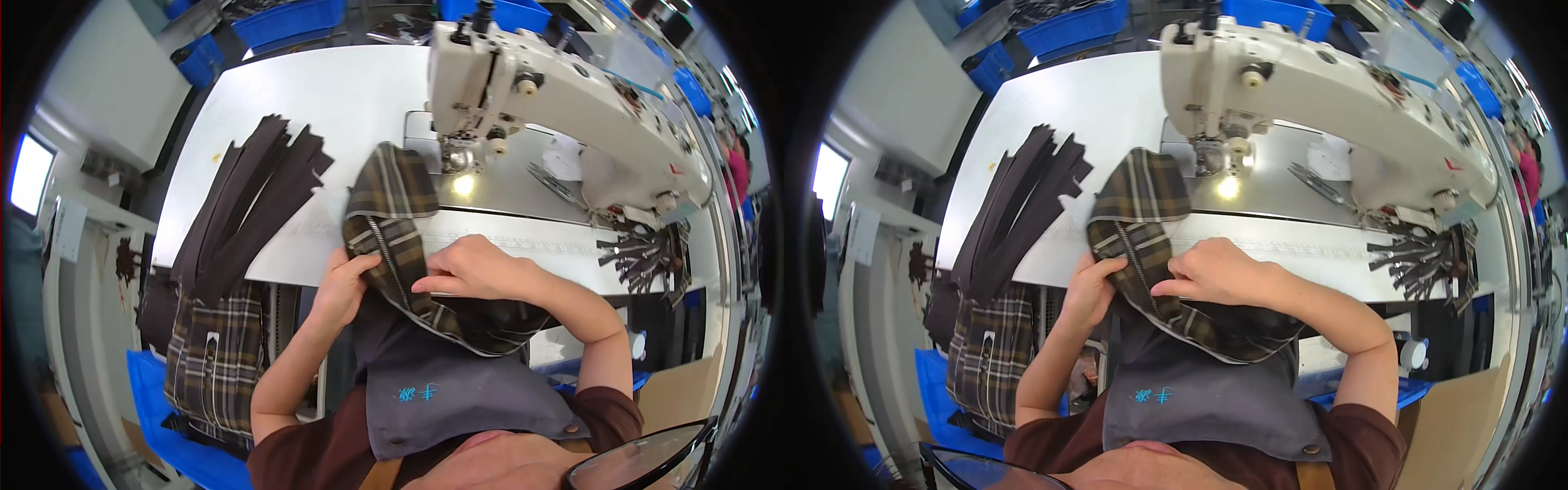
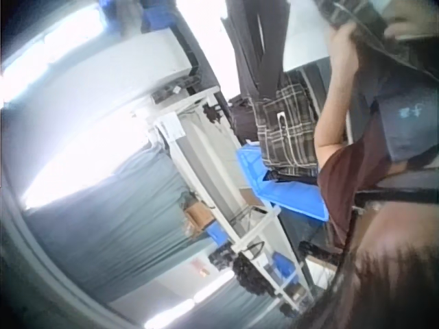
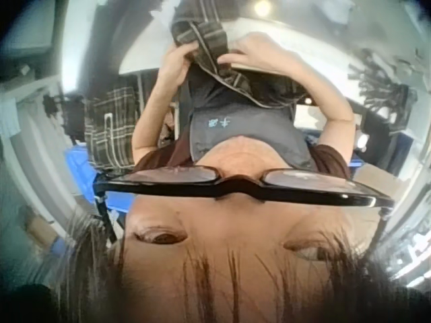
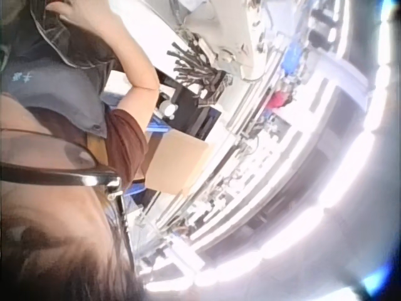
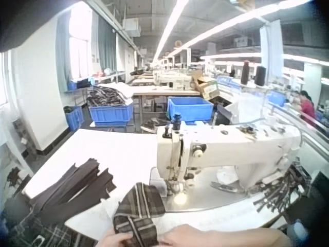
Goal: The person aligns a zipper onto a plaid fabric pouch and sews it using an industrial sewing machine. They handle the fabric and zipper with both hands to guide them under the needle, then inspect the finished seam and the zipper functionality.
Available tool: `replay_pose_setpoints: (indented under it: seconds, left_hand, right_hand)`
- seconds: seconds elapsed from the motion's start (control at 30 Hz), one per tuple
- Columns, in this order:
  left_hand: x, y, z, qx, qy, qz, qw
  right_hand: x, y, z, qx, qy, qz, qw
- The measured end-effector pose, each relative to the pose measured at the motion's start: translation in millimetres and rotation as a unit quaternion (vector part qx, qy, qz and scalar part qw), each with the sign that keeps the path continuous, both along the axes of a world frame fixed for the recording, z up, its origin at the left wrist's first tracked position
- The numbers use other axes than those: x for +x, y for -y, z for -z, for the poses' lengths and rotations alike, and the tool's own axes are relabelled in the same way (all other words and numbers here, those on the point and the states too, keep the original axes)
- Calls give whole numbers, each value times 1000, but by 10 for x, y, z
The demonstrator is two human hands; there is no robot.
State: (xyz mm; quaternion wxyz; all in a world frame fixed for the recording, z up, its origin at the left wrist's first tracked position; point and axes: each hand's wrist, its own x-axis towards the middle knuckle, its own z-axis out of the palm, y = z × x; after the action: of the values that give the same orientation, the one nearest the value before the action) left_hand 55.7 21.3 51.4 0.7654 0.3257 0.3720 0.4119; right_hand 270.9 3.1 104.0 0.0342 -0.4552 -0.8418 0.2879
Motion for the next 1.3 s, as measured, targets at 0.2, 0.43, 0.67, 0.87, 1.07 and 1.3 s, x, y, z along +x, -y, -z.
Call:
replay_pose_setpoints:
  seconds: [0.2,0.43,0.67,0.87,1.07,1.3]
  left_hand:
    - [34,-41,-102,40,-40,9,998]
    - [-90,-65,-185,136,-191,16,972]
    - [185,-113,-212,119,-195,116,967]
    - [292,-110,-200,128,-164,155,966]
    - [224,-132,-298,89,-192,226,951]
    - [-280,-191,-222,79,-181,102,975]
  right_hand:
    - [-51,-115,330,234,-292,146,916]
    - [114,-194,327,77,-176,37,981]
    - [76,-11,303,-100,-626,179,752]
    - [-105,-37,390,-248,-760,234,553]
    - [54,-77,409,-282,-775,218,522]
    - [1323,-182,347,-200,-851,198,444]
